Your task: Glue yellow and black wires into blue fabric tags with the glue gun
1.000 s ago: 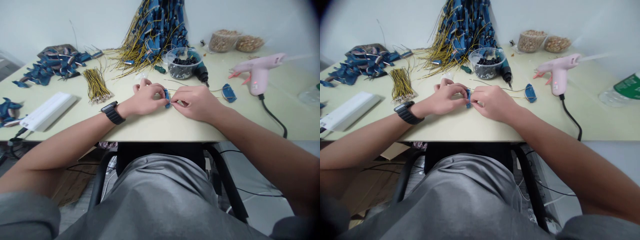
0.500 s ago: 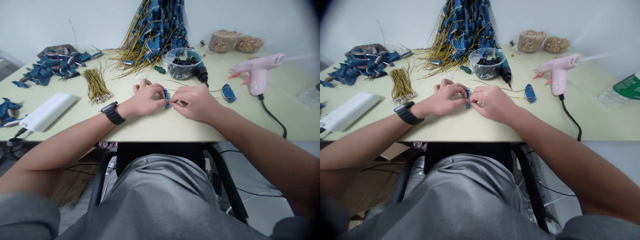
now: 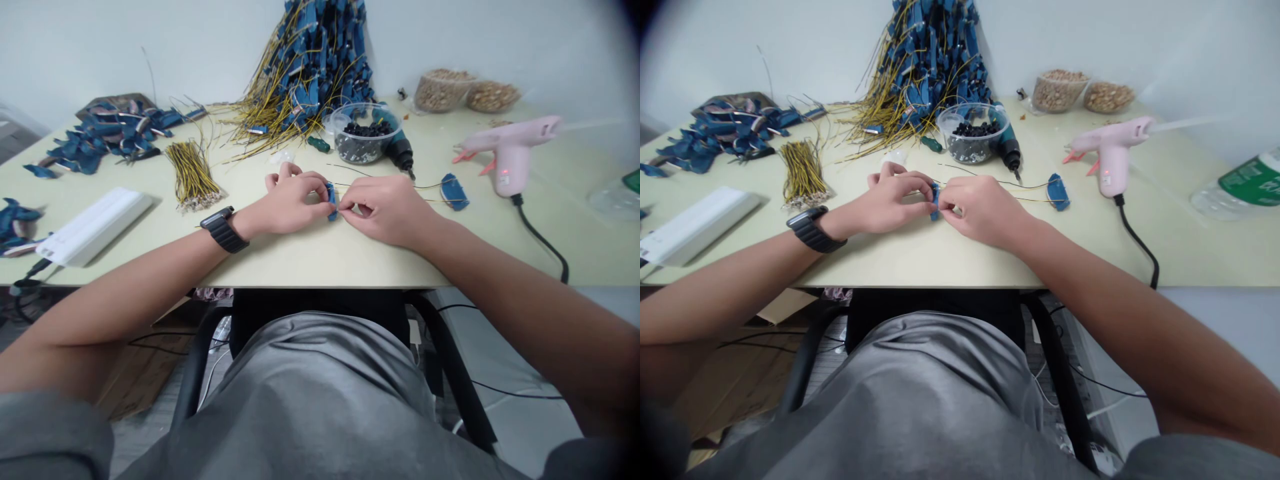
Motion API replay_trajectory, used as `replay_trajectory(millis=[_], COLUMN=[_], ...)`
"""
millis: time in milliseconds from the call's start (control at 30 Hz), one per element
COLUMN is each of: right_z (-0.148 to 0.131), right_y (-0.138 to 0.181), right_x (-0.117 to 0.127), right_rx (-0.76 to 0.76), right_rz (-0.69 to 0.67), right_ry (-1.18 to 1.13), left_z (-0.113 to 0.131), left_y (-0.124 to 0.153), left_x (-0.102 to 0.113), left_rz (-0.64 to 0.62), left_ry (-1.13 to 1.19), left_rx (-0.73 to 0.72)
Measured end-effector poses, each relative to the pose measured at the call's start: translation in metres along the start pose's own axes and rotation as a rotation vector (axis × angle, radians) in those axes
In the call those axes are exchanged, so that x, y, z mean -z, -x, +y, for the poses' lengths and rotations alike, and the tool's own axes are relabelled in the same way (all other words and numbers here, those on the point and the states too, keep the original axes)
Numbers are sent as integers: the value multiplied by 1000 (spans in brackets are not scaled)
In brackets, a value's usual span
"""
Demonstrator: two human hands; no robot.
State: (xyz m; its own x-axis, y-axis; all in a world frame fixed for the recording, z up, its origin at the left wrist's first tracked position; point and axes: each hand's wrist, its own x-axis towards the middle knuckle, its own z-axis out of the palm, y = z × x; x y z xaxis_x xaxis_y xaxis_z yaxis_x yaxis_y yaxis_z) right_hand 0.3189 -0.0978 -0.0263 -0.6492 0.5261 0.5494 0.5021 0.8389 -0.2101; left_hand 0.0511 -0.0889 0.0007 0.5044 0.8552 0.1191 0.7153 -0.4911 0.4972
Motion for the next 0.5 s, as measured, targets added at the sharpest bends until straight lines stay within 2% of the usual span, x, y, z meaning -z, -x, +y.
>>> replay_trajectory(millis=[500], right_z=[0], right_y=[0], right_x=[-1], right_rx=[10], right_rz=[-20], right_ry=[15], left_z=[-1], left_y=[-2], left_x=[-1], left_rz=[-18], left_ry=[-7], left_rx=[29])
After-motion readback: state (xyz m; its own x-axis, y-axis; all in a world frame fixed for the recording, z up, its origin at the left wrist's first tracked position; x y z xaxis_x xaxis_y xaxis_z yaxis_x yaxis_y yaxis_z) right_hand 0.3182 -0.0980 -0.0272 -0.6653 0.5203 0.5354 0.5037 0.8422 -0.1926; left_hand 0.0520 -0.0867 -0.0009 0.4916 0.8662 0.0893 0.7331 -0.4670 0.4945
